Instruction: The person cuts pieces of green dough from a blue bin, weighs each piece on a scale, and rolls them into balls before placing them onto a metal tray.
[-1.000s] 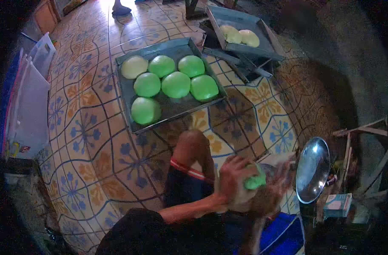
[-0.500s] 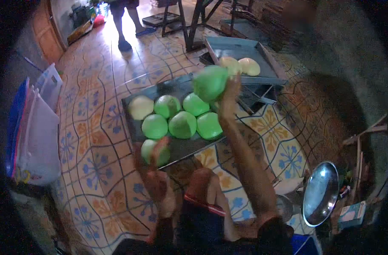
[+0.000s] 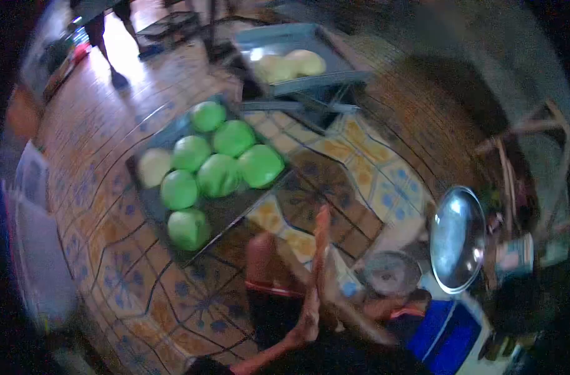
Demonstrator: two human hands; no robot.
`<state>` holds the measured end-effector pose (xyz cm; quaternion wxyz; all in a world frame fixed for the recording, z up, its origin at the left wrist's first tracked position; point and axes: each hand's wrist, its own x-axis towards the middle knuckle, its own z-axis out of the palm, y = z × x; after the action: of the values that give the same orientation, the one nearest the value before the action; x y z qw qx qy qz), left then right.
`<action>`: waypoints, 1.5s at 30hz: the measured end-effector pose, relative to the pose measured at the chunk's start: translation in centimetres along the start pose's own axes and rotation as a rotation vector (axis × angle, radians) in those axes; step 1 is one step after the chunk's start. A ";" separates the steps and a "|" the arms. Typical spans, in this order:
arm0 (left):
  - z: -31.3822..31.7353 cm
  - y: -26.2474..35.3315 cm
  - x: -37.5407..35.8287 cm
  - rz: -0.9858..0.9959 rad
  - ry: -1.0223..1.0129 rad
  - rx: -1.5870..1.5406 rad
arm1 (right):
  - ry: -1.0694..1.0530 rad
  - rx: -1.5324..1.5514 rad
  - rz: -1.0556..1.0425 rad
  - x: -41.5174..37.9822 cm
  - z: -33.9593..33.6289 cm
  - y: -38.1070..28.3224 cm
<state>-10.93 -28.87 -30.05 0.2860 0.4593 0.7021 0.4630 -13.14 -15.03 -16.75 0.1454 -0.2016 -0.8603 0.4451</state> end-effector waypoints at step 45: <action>50.2 24.2 0.3 -0.116 -1.446 0.729 | 1.651 -0.234 1.111 -66.4 -9.3 4.2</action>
<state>39.63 -5.55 -28.45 0.5249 0.6720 0.4730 -0.2218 49.97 -37.93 -19.71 0.4477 -0.8338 -0.3122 0.0832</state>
